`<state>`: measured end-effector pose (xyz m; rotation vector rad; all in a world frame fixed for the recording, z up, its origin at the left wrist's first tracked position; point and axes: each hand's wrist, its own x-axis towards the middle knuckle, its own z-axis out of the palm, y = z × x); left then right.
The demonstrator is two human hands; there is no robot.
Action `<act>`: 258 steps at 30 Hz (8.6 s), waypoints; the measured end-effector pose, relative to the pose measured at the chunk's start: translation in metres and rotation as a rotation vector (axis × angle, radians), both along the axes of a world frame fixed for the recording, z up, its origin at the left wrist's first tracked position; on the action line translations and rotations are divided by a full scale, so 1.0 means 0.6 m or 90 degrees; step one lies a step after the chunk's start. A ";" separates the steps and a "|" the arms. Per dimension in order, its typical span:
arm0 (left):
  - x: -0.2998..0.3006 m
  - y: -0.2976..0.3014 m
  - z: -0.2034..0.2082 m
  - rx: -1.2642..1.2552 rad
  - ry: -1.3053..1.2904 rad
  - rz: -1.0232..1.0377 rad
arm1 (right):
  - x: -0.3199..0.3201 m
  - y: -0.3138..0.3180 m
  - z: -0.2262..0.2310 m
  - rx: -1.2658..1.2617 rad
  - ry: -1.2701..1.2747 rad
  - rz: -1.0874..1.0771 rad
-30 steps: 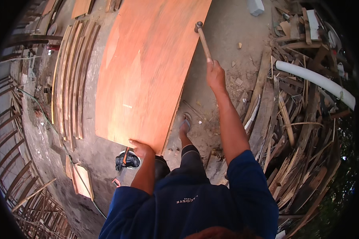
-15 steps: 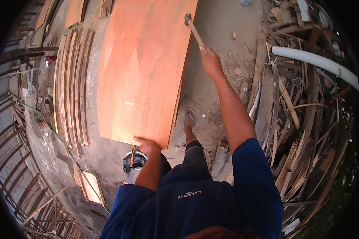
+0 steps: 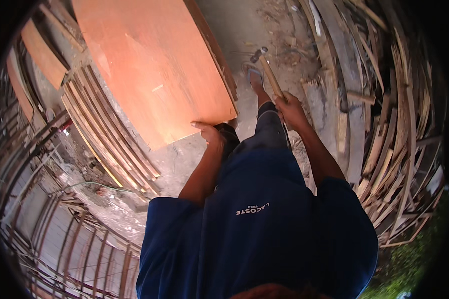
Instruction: The person hammers nails into a large curved wooden plank and then picks up a handsaw.
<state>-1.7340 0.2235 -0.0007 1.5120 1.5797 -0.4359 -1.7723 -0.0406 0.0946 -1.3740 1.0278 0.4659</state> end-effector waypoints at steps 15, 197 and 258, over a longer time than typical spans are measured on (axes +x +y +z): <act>0.263 -0.067 0.028 0.129 -0.851 -1.673 | -0.233 0.111 0.018 0.212 0.050 -0.313; 0.002 0.466 -0.082 -0.526 -0.170 0.326 | 0.213 0.261 0.184 -0.383 0.007 0.762; -0.357 0.654 0.207 -0.305 -0.099 -0.040 | 0.441 0.495 0.185 -0.594 -0.088 0.794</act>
